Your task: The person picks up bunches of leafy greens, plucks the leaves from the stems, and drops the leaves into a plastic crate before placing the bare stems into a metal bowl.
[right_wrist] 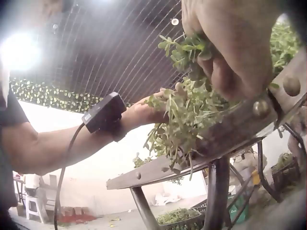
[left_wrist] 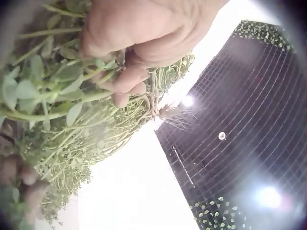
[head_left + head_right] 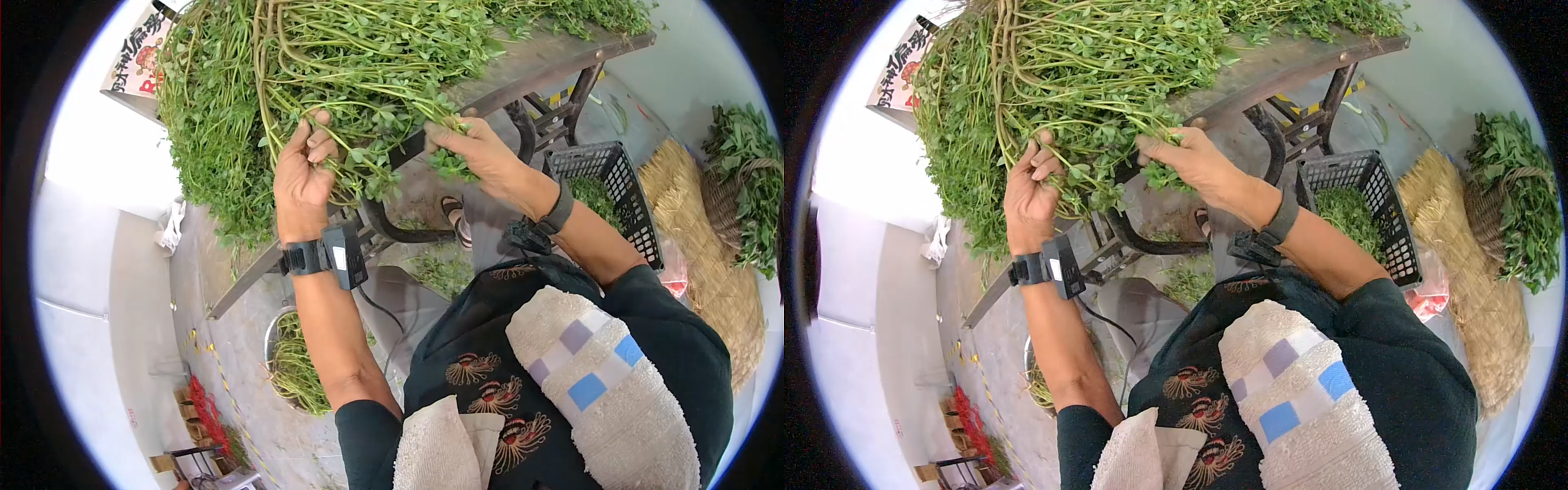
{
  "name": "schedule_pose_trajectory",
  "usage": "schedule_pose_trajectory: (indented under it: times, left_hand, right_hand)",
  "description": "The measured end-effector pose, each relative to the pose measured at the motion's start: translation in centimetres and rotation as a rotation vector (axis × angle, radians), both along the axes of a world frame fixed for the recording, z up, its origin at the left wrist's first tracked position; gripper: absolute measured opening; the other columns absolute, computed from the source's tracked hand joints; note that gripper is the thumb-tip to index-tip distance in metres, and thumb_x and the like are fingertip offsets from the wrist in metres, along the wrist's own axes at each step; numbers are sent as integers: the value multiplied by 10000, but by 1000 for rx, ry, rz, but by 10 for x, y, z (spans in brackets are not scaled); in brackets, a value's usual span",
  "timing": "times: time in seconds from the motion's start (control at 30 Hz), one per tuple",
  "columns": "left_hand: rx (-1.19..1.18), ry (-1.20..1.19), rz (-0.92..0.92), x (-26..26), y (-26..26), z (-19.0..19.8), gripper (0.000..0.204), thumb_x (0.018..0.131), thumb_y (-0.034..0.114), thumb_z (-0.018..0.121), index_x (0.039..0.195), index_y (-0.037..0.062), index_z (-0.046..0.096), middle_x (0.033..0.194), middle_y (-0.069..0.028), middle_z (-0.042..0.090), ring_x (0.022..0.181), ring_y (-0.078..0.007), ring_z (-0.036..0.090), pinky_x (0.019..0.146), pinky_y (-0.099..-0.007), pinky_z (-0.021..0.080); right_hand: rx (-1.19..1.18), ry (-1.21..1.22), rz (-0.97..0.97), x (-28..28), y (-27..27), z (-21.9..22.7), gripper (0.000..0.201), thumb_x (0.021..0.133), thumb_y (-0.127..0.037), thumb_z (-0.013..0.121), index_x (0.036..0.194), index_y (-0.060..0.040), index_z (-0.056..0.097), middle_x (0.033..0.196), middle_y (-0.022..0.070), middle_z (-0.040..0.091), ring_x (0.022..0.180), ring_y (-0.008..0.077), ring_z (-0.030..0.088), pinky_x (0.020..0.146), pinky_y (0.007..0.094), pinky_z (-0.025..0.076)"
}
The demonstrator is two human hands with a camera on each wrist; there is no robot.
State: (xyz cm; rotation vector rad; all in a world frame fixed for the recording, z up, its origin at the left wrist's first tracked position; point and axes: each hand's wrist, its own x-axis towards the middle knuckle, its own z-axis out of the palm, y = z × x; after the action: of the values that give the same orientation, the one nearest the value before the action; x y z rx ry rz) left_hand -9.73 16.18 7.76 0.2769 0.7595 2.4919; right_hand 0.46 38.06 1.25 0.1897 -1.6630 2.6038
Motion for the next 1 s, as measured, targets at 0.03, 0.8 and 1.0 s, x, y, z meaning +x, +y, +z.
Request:
schedule_pose_trajectory:
  times: [0.03, 0.8, 1.0]
  left_hand:
    - [-3, 1, -1, 1, 1, 1, 160, 952, 76, 429, 1041, -57, 416, 874, -122, 506, 599, -98, 421, 449, -203, 402]
    - [-371, 226, 106, 9, 13, -4, 233, 891, 137, 578, 1054, -14, 508, 991, -143, 593, 599, -75, 448, 391, -142, 335]
    - [-424, 222, 160, 13, 16, -6, 244, 867, 138, 618, 1037, -14, 529, 937, -118, 602, 622, -71, 479, 388, -130, 342]
  right_hand:
    - [48, 69, -9, -2, -3, 0, 238, 867, -266, 609, 948, -47, 658, 741, -27, 562, 674, 54, 497, 581, 236, 418]
    - [54, -274, 282, -25, -16, 17, 351, 748, -295, 722, 1066, -197, 608, 1002, -38, 590, 978, 124, 483, 857, 444, 344]
    - [55, -94, 331, -21, -23, 24, 254, 755, -254, 711, 951, -101, 659, 830, -14, 632, 786, 108, 523, 735, 334, 386]
